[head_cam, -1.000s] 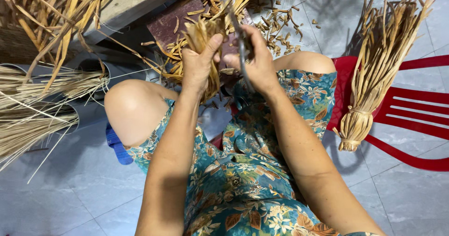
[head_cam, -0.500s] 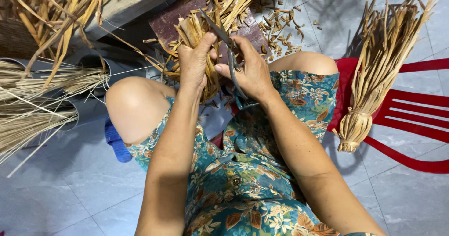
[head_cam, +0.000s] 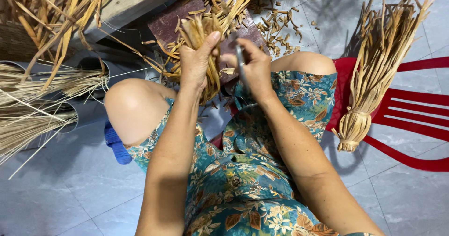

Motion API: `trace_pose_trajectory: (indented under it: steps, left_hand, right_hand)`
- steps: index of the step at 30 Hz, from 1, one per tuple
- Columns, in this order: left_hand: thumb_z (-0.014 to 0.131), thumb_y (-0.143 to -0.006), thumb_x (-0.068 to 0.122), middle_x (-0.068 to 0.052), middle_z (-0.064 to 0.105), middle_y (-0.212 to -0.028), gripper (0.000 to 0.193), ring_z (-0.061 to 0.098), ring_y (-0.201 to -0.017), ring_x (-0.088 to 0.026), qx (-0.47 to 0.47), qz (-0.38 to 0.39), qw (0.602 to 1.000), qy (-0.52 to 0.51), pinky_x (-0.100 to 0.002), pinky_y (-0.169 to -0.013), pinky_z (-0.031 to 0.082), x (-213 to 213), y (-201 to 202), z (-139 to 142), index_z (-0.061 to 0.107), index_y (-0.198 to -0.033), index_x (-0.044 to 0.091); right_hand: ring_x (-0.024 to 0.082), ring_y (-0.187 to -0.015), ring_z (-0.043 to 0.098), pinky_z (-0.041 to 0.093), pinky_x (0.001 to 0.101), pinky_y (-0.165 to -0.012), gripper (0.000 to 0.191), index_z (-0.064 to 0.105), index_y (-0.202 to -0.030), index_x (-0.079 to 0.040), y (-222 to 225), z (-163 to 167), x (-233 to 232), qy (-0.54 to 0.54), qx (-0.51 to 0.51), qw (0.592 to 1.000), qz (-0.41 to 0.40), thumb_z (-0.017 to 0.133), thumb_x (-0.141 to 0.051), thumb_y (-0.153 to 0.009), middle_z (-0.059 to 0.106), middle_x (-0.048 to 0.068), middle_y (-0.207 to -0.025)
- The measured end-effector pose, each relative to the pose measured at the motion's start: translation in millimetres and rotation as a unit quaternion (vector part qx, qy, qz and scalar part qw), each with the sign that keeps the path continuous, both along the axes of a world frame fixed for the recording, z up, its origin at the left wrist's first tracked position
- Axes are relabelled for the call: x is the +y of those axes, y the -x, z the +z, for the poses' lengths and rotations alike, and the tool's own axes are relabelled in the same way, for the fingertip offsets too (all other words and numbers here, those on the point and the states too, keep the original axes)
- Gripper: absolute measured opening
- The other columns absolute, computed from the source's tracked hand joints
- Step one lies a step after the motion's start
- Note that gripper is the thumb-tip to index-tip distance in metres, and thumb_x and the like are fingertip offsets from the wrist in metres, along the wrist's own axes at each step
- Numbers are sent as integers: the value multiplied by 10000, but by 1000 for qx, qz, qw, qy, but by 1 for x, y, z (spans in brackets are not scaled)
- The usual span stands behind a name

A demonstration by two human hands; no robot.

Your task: The person sits on a red plastic chair and trims the ends of dried palm leaf strips with scissors over a small board, letting cut pieces fall to the floor. They then gather the trimmed leaves, align the bundles by hand, and set the finished bundle on the work board.

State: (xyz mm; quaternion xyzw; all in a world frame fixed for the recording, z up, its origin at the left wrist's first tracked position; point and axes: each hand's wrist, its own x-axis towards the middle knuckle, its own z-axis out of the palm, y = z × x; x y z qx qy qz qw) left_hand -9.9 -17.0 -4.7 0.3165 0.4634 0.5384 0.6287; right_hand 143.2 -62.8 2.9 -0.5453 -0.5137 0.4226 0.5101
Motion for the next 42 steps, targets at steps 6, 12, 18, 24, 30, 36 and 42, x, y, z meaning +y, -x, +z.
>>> trace_pose_trajectory:
  steps: [6, 12, 18, 24, 30, 36, 42]
  left_hand:
    - [758, -1007, 289, -45, 813, -921, 277, 718, -800, -100, 204, 1, 975, -90, -273, -767, 594, 20, 8, -25, 799, -1009, 16]
    - [865, -776, 259, -179, 768, -878, 367, 746, -809, -319, 462, -12, 880, -113, -420, -720, 567, 55, -11, -65, 713, -1000, 13]
    - [806, -784, 187, -213, 744, -929, 391, 733, -860, -382, 532, -67, 844, -30, -466, -783, 568, 56, -25, -87, 657, -1104, 19]
    - [816, -771, 225, -190, 757, -925, 316, 710, -814, -387, 568, -54, 820, -40, -503, -711, 545, 46, -20, -85, 748, -1052, 97]
    - [807, -818, 247, -143, 769, -808, 255, 761, -721, -244, 420, -28, 905, -54, -385, -701, 583, 32, -4, -74, 756, -946, 32]
    - [821, -853, 224, -37, 768, -912, 278, 696, -764, -114, 270, -150, 950, -52, -289, -709, 570, 10, 15, -50, 746, -1062, 56]
    - [825, -874, 155, -40, 777, -961, 233, 709, -818, -91, 289, -181, 939, -50, -265, -769, 586, -6, 20, -11, 755, -1056, 27]
  right_hand:
    - [99, -516, 513, 420, 250, -450, 306, 606, -1192, -54, -29, 4, 10, -23, 190, 974, -125, 660, -326, -1062, 531, -5, -699]
    - [112, -548, 533, 448, 252, -482, 348, 582, -1222, -43, -32, 11, 9, -7, 261, 950, -170, 627, -356, -1076, 555, 31, -723]
    - [116, -553, 544, 464, 254, -484, 354, 599, -1216, -35, -30, 12, 14, 15, 261, 948, -183, 626, -354, -1064, 569, 39, -739]
    - [114, -572, 564, 481, 248, -517, 333, 582, -1241, -38, -34, 2, 14, 35, 266, 946, -180, 629, -312, -1057, 586, 40, -770]
    - [116, -745, 638, 552, 249, -656, 441, 540, -1304, -22, -29, -25, 27, 57, 152, 970, -181, 766, -194, -968, 680, 74, -943]
    - [130, -844, 692, 585, 264, -736, 526, 505, -1350, -12, -27, -34, 35, 51, 269, 953, -132, 780, -118, -915, 729, 79, -1039]
    - [116, -750, 642, 543, 253, -667, 493, 549, -1354, 19, -20, -17, 30, 62, 301, 951, -43, 777, -49, -921, 687, 53, -956]
